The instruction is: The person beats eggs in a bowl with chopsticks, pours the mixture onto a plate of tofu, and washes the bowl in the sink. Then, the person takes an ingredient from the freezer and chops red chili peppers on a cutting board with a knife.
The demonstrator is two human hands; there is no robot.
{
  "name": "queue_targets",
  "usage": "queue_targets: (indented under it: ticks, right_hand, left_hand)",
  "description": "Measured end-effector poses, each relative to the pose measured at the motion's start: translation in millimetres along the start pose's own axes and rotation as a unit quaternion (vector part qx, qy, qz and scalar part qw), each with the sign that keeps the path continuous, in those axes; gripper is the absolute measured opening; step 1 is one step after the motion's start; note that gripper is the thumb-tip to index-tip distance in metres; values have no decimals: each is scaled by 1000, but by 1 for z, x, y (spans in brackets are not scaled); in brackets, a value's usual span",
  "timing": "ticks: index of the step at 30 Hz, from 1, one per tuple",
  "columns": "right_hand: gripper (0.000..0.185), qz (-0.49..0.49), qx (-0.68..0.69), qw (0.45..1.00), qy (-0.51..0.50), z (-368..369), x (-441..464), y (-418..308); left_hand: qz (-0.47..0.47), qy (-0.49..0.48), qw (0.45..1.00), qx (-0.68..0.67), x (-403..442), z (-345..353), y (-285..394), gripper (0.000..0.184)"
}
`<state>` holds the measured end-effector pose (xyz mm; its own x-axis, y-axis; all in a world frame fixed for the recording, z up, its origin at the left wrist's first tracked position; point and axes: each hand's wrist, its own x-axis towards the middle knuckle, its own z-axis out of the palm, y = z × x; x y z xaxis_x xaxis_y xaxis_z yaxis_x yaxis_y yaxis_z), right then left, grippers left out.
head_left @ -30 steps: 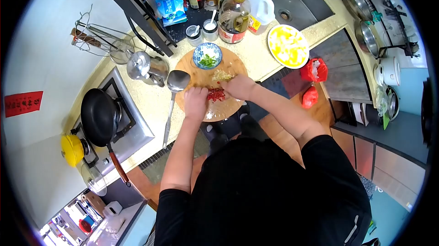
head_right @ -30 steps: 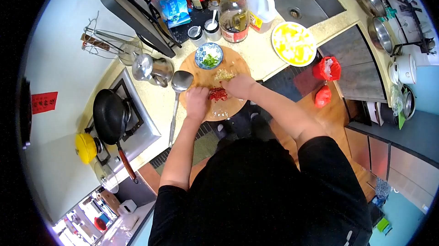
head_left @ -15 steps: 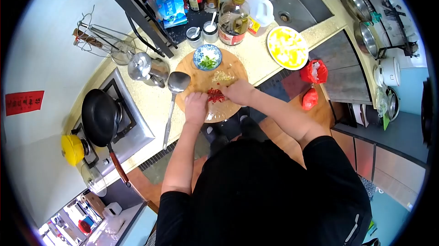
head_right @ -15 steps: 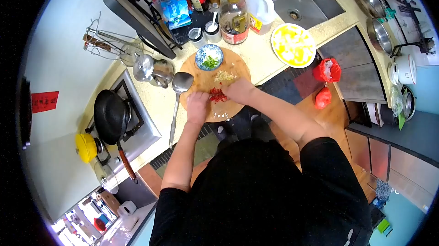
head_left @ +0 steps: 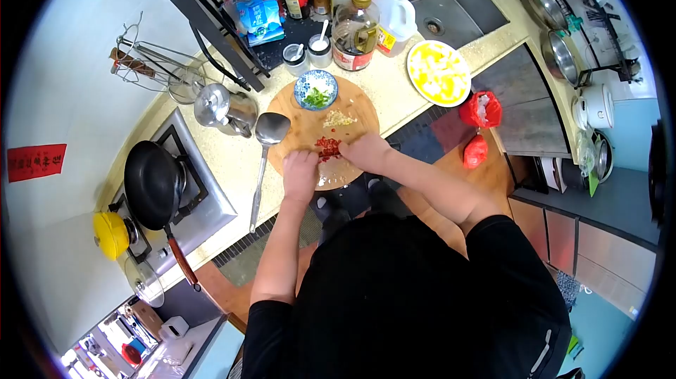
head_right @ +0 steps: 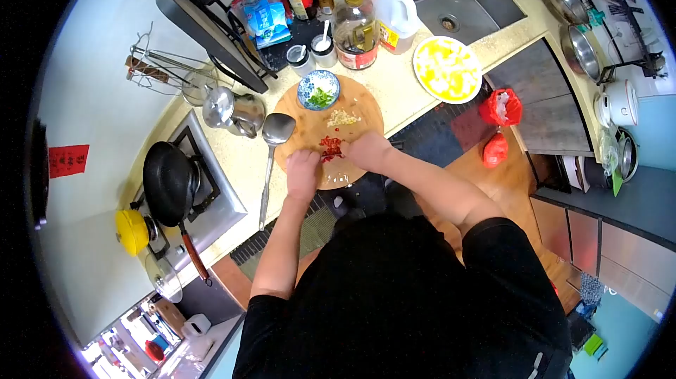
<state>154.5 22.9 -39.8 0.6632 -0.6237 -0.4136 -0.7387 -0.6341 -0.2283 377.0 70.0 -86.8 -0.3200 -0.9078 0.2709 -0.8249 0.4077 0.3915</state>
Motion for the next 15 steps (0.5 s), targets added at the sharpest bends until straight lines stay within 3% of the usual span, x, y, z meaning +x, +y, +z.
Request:
queue_targets:
  ticks: [2, 15]
  right_hand:
    - [17, -8, 2, 1000, -8, 0, 3, -7]
    - [18, 12, 31, 999, 0, -10, -5, -1]
  left_hand:
    - [-20, 43, 999, -11, -17, 12, 0, 14]
    - [35, -43, 998, -2, 13, -16, -6, 8]
